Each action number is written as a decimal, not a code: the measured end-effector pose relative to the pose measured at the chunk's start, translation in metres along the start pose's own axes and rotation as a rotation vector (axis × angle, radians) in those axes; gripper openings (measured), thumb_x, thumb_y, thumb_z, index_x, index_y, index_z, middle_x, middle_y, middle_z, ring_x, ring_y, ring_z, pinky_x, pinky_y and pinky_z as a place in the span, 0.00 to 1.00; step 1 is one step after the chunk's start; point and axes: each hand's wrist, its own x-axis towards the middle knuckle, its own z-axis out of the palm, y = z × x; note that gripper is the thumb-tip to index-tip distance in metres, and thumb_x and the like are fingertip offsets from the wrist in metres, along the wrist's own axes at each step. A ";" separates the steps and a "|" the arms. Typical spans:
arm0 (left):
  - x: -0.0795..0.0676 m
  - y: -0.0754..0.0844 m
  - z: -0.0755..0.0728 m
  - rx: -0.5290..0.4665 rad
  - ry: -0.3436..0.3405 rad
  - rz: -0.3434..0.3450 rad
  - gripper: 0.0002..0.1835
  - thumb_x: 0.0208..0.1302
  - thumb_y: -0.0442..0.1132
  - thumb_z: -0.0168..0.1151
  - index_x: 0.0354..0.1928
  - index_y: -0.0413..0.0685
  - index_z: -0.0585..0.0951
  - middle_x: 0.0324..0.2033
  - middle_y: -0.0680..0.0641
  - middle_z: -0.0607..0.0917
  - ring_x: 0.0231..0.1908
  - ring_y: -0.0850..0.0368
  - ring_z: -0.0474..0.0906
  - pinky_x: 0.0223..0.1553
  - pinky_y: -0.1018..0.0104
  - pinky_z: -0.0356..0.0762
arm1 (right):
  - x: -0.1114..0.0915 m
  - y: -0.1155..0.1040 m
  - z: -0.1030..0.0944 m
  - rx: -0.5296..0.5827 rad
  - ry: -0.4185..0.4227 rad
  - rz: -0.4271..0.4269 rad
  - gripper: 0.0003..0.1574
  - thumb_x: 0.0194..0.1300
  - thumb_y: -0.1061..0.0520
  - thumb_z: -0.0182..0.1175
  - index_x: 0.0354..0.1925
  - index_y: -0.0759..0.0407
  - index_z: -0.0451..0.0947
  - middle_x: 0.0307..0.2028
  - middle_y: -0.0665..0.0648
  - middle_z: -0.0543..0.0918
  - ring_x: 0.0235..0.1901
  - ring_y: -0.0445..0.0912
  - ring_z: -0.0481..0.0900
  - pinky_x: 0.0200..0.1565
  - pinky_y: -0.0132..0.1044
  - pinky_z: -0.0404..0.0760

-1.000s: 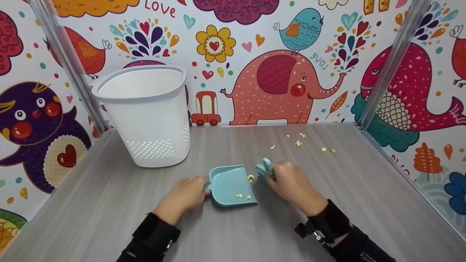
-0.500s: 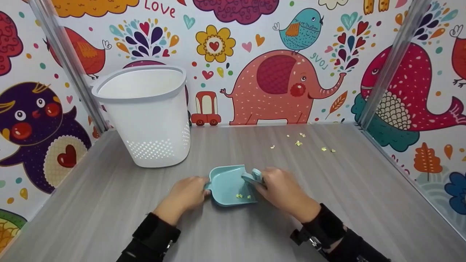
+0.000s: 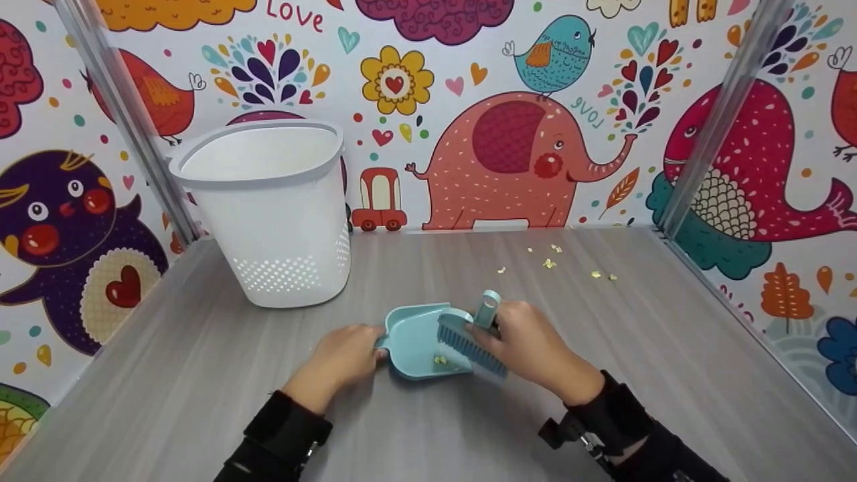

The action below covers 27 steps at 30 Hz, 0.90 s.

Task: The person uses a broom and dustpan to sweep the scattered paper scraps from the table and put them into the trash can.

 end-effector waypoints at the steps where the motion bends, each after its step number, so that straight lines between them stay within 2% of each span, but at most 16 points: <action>1: 0.000 0.000 0.000 -0.001 0.000 0.000 0.06 0.71 0.37 0.70 0.42 0.41 0.84 0.36 0.43 0.86 0.43 0.43 0.85 0.49 0.43 0.82 | 0.001 0.001 -0.003 -0.003 0.007 0.013 0.22 0.66 0.60 0.76 0.27 0.54 0.71 0.21 0.44 0.60 0.24 0.39 0.67 0.27 0.31 0.67; 5: 0.000 0.000 -0.001 -0.001 0.000 -0.003 0.06 0.71 0.37 0.70 0.43 0.41 0.84 0.36 0.44 0.86 0.42 0.44 0.85 0.48 0.43 0.82 | 0.004 0.008 -0.009 -0.052 0.048 0.074 0.20 0.67 0.59 0.76 0.28 0.54 0.73 0.21 0.45 0.71 0.26 0.40 0.75 0.29 0.33 0.78; 8: 0.000 -0.001 0.000 -0.001 0.001 0.002 0.06 0.71 0.36 0.70 0.40 0.42 0.83 0.34 0.45 0.85 0.40 0.46 0.84 0.47 0.43 0.82 | 0.006 0.016 -0.008 -0.116 0.080 0.100 0.20 0.66 0.59 0.77 0.27 0.55 0.73 0.21 0.48 0.74 0.27 0.42 0.78 0.31 0.37 0.81; 16: 0.000 -0.002 0.000 -0.017 -0.003 0.022 0.08 0.71 0.36 0.70 0.35 0.46 0.79 0.31 0.46 0.82 0.38 0.46 0.83 0.44 0.43 0.81 | 0.005 0.036 0.001 -0.219 0.073 0.172 0.21 0.64 0.60 0.77 0.25 0.57 0.73 0.21 0.50 0.72 0.26 0.44 0.73 0.29 0.38 0.75; 20: 0.000 -0.001 0.000 -0.014 -0.003 0.020 0.08 0.71 0.36 0.70 0.35 0.45 0.80 0.31 0.46 0.83 0.39 0.45 0.84 0.45 0.43 0.81 | 0.002 0.040 0.008 -0.275 0.076 0.143 0.20 0.63 0.61 0.78 0.24 0.59 0.75 0.21 0.50 0.70 0.24 0.43 0.68 0.26 0.37 0.71; 27: 0.000 -0.001 0.000 -0.012 0.002 0.023 0.06 0.70 0.36 0.70 0.37 0.44 0.81 0.33 0.44 0.85 0.41 0.43 0.85 0.46 0.43 0.82 | 0.001 0.039 0.023 -0.301 0.096 0.033 0.13 0.61 0.64 0.78 0.29 0.62 0.81 0.22 0.51 0.75 0.24 0.41 0.69 0.26 0.36 0.73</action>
